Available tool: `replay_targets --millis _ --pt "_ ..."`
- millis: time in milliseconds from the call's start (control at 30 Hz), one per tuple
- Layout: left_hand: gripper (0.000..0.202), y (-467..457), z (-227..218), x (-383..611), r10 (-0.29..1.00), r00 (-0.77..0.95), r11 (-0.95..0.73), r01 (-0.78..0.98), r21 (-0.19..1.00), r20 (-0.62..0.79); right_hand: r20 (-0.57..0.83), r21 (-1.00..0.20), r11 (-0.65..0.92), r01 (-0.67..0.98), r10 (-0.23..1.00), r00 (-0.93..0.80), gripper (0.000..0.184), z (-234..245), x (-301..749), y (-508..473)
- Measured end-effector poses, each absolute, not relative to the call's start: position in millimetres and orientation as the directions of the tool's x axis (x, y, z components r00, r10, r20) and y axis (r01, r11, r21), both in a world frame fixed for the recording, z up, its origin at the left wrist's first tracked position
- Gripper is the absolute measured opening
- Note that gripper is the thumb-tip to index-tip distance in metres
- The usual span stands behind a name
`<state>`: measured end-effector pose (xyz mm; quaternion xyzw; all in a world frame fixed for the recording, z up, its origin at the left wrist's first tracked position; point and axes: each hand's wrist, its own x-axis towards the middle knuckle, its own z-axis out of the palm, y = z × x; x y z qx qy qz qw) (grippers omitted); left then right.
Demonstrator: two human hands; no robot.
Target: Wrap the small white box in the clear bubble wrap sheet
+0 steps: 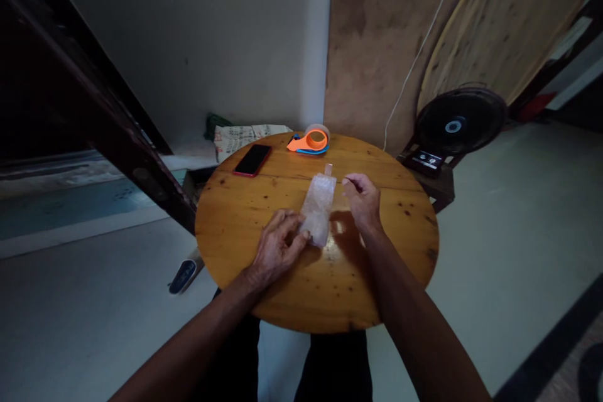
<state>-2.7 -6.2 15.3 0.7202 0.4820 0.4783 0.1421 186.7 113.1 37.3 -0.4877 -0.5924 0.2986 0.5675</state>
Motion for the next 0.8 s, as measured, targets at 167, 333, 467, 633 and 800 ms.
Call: replay_targets --millis 167,333,467,633,800 --pt "0.043 -5.5 17.7 -2.0 0.844 0.205 -0.508 0.604 0.614 0.496 0.326 -0.858 0.397 0.326 0.912 -0.250 0.030 47.5 180.8 94.4" --pt "0.035 -1.8 12.6 -1.4 0.843 0.187 -0.502 0.611 0.612 0.505 0.247 -0.645 0.409 0.645 0.911 -0.331 0.044 46.6 176.6 87.4" --pt "0.017 -0.6 10.3 0.1 0.834 0.083 -0.489 0.569 0.661 0.546 0.225 -0.587 0.304 0.751 0.951 -0.210 0.033 48.7 181.4 91.5" --pt "0.014 3.6 11.5 -0.2 0.885 -0.204 -0.335 0.343 0.877 0.418 0.355 -0.640 0.319 0.699 0.929 -0.098 0.033 48.3 186.5 97.4" --pt "0.020 15.2 5.3 -11.3 0.863 -0.437 -0.227 0.112 0.967 0.253 0.341 -0.610 0.230 0.758 0.940 -0.010 0.035 45.4 192.6 102.9"
